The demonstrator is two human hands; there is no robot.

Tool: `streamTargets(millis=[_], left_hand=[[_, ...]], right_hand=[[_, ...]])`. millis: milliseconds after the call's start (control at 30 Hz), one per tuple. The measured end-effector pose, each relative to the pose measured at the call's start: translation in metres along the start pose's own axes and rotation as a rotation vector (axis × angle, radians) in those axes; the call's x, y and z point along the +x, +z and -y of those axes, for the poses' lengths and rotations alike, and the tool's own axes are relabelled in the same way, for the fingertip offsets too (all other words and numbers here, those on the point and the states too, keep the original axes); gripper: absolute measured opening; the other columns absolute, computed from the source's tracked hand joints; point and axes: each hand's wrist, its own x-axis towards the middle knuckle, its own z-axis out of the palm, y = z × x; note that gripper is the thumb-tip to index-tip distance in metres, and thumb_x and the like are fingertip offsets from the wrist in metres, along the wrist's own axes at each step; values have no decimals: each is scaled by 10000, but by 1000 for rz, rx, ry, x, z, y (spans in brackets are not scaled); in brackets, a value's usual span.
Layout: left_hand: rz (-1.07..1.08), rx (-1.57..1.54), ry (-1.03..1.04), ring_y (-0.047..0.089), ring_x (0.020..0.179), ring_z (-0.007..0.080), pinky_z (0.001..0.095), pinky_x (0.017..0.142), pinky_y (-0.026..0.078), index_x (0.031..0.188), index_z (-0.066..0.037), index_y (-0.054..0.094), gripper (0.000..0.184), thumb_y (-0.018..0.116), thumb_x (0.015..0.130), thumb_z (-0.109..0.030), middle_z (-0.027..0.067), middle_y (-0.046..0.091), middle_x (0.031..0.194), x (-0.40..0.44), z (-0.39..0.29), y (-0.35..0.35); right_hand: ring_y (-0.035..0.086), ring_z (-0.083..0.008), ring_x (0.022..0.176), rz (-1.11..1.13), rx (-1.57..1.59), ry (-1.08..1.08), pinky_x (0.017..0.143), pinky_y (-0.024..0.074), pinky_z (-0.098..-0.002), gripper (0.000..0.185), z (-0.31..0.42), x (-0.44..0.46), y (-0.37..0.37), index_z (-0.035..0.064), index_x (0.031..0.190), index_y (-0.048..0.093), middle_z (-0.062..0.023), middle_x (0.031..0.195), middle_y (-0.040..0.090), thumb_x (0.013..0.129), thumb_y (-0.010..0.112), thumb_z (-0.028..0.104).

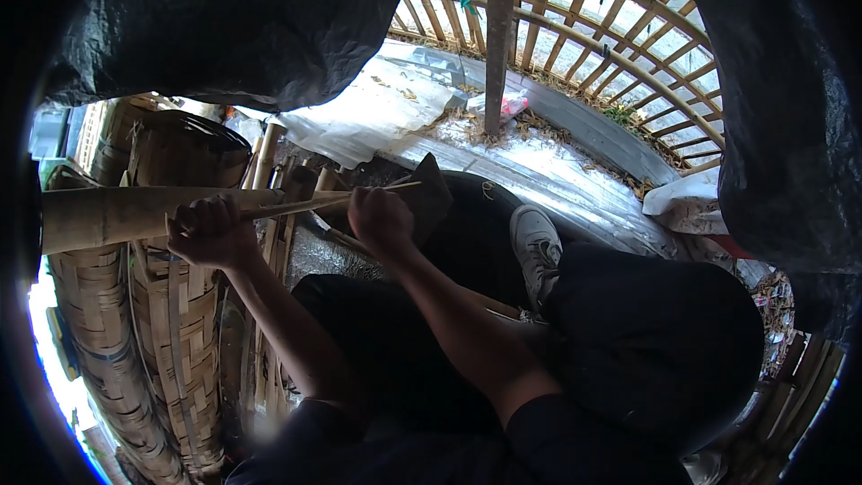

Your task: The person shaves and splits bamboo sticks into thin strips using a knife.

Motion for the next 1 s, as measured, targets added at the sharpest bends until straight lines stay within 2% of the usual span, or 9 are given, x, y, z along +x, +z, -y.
streamTargets(millis=[100, 300, 400, 500, 733, 800, 833, 900, 1000], left_hand=[[-29, -5, 1, 86, 370, 73, 269, 352, 105, 562, -181, 278, 434, 301, 962, -349, -46, 162, 436, 0, -7, -16], [-76, -10, 19, 85, 369, 72, 268, 351, 106, 561, -182, 274, 435, 310, 961, -350, -47, 168, 436, 2, -6, -19], [-41, -13, 7, 85, 368, 71, 266, 348, 109, 557, -184, 266, 441, 306, 961, -355, -48, 164, 434, 5, 1, -1], [-90, 19, 5, 87, 366, 70, 264, 345, 114, 553, -187, 259, 446, 299, 962, -360, -51, 158, 432, 1, 0, -3], [-5, 14, -13, 95, 364, 68, 263, 339, 120, 554, -187, 257, 452, 300, 964, -371, -51, 162, 431, 5, 0, -2], [-9, -3, -7, 91, 361, 69, 264, 339, 121, 551, -187, 254, 457, 302, 965, -374, -51, 161, 428, 4, 1, -2], [-14, -13, -11, 87, 359, 70, 264, 338, 122, 548, -187, 252, 462, 304, 966, -377, -52, 161, 426, 5, 1, -2], [-25, -3, -3, 85, 358, 71, 265, 337, 121, 546, -188, 252, 465, 305, 966, -380, -52, 160, 425, 3, -1, -5], [-15, 1, 4, 85, 356, 72, 265, 337, 119, 546, -187, 255, 463, 306, 965, -379, -53, 159, 425, 1, -5, -15]], right_hand=[[667, -403, 809, -75, 43, 30, 779, 538, -472, 470, -6, 3, 28, 20, 773, 685, -250, 802, 665, 911, 402, 368], [670, -397, 754, -128, -73, 95, 719, 552, -481, 442, -109, 48, 30, 7, 735, 658, -229, 770, 669, 904, 421, 338], [680, -373, 804, 0, -387, -166, 727, 554, -462, 450, -57, 31, 28, 43, 769, 695, -227, 846, 682, 914, 399, 350], [681, -366, 806, -23, -119, 25, 695, 558, -463, 427, -6, 14, 10, 51, 750, 688, -217, 805, 679, 908, 405, 330], [681, -374, 773, -125, -105, 46, 702, 558, -457, 400, -58, 49, 23, 61, 740, 691, -227, 763, 670, 901, 435, 323], [662, -404, 836, -97, -456, -323, 784, 531, -479, 462, -42, 38, 23, 19, 771, 677, -253, 801, 665, 913, 400, 361], [662, -404, 835, -103, -454, -324, 784, 531, -479, 462, -19, 25, 13, 19, 771, 677, -253, 801, 665, 913, 400, 361], [662, -407, 826, 57, -10, -97, 788, 527, -484, 458, 25, -7, -10, 12, 790, 675, -252, 809, 665, 917, 399, 355], [664, -408, 806, -60, -41, -17, 767, 531, -490, 474, -2, 5, 9, 0, 784, 673, -251, 815, 665, 923, 387, 352]])
